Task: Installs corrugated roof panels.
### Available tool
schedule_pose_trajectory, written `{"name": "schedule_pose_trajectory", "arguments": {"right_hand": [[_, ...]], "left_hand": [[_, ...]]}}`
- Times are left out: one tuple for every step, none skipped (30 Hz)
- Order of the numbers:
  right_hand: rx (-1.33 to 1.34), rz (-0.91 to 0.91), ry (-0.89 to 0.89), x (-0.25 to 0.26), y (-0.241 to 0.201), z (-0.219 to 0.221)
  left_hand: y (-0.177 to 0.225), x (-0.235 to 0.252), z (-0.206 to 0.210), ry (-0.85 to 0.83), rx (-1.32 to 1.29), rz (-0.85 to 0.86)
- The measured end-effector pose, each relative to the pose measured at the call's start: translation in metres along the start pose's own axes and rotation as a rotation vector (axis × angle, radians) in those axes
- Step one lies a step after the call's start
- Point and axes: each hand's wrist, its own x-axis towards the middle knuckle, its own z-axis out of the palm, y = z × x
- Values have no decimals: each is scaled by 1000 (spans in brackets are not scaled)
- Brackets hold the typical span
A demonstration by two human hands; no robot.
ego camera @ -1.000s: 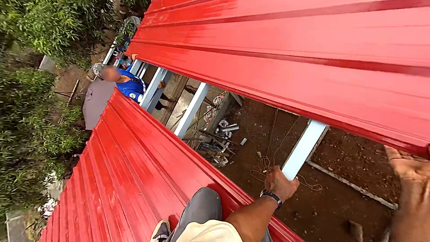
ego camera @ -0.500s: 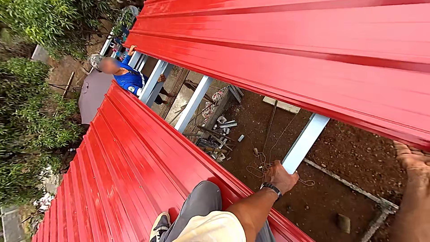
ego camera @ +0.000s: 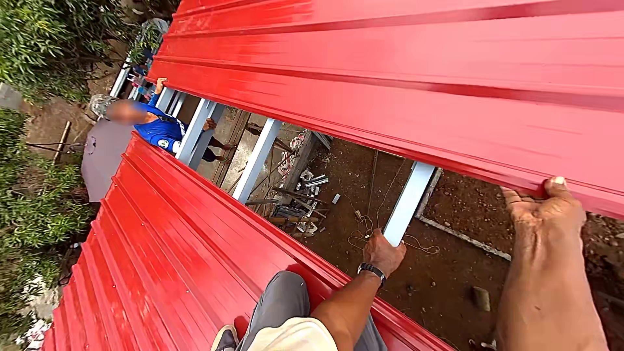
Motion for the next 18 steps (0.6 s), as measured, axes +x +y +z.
{"name": "schedule_pose_trajectory", "arguments": {"right_hand": [[-4, 8, 1, -3, 2, -3], [-13, 19, 5, -6, 3, -4], [-20, 29, 7, -8, 3, -2], [-23, 38, 5, -11, 3, 4], [-16, 42, 4, -17, 4, 11], [-5, 44, 4, -25, 6, 17], [14, 42, 4, -30, 8, 20], [31, 37, 8, -28, 13, 19], [49, 29, 17, -18, 19, 13], [68, 23, 30, -4, 22, 4], [89, 20, 40, 11, 21, -6], [112, 24, 48, 24, 18, -13], [135, 32, 55, 32, 16, -17], [160, 45, 62, 36, 15, -18], [174, 63, 67, 35, 14, -17], [179, 74, 67, 33, 13, -16], [183, 78, 68, 32, 12, -16], [184, 86, 72, 31, 11, -17]], "left_hand": [[-4, -3, 0, -5, 2, -3], [-6, -5, 0, -5, 1, -4], [-6, -4, -1, 1, -3, -3], [-5, -3, -3, 10, -9, -3], [-6, -1, -4, 28, -6, -7], [-7, -1, -6, 51, 8, -10], [-8, -3, -9, 64, 25, -14], [-8, -5, -11, 74, 46, -19], [-10, -6, -9, 89, 63, -10], [-10, -4, -3, 110, 74, 22], [-9, -1, 5, 130, 79, 62], [-7, 2, 11, 145, 80, 99], [-6, 5, 15, 150, 61, 126], [-6, 6, 16, 153, 43, 146], [-5, 5, 16, 150, 37, 153], [-4, 4, 16, 147, 45, 156], [-3, 2, 16, 145, 58, 154], [-2, 0, 17, 147, 69, 157]]}}
